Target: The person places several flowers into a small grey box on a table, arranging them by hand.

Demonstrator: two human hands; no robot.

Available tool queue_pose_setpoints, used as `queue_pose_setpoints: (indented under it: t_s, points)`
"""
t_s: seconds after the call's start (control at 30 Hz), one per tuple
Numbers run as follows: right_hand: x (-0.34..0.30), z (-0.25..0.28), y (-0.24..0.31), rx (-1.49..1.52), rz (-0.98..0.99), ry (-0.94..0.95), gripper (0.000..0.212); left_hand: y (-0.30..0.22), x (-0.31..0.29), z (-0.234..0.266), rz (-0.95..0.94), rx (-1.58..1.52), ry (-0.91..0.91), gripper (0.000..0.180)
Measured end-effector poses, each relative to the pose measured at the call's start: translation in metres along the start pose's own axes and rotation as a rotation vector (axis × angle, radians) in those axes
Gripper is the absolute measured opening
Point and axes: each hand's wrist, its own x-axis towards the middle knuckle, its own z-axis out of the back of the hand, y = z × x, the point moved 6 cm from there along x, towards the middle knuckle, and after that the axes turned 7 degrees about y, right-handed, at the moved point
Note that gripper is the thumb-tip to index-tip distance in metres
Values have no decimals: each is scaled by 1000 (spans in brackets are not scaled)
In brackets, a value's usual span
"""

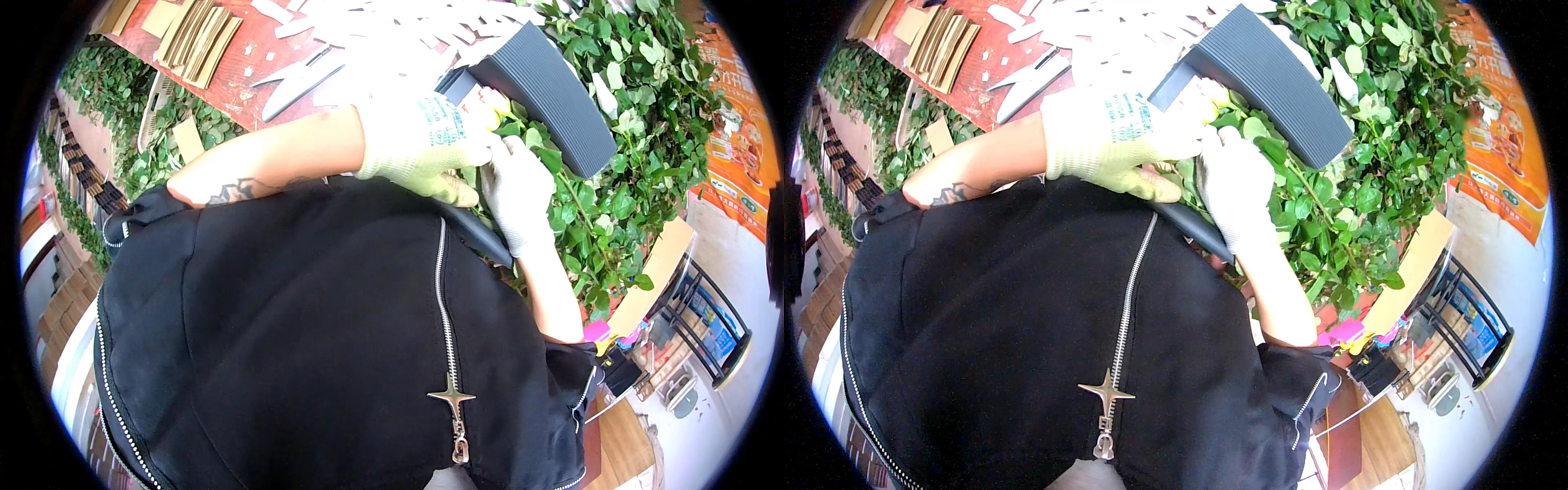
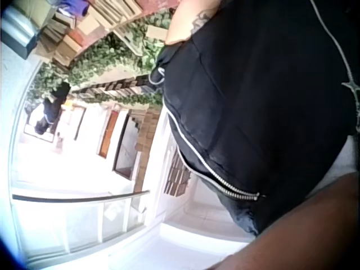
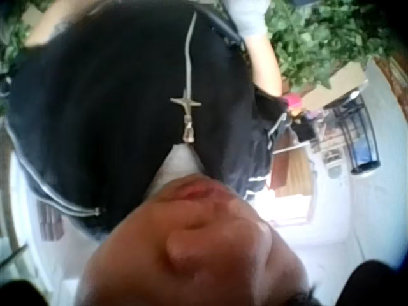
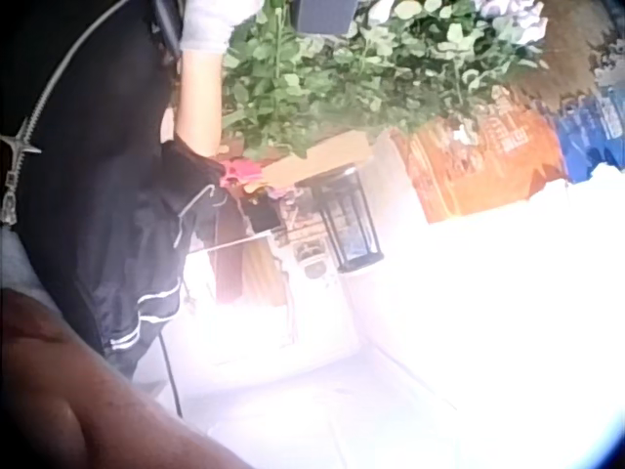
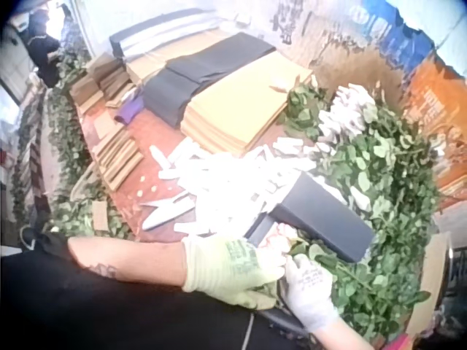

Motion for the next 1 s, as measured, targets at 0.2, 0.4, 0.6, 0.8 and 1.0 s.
queue_pose_setpoints:
  t_s: [0.2,0.4,0.6,0.8,1.0]
  points:
    - [17,14,-16,-17,-160,6,14,-9,-7,-5,163,132,52,42]
    - [21,-1,-21,-53,-75,-30,11,-10,-1,-1,98,77,81,49]
    - [22,-1,-15,-44,11,-78,9,-4,6,-1,130,55,134,48]
    - [25,21,-32,61,-219,-137,19,20,23,-13,221,140,16,50]
    - [39,2,-28,-69,-250,-52,19,21,23,-14,185,113,7,45]
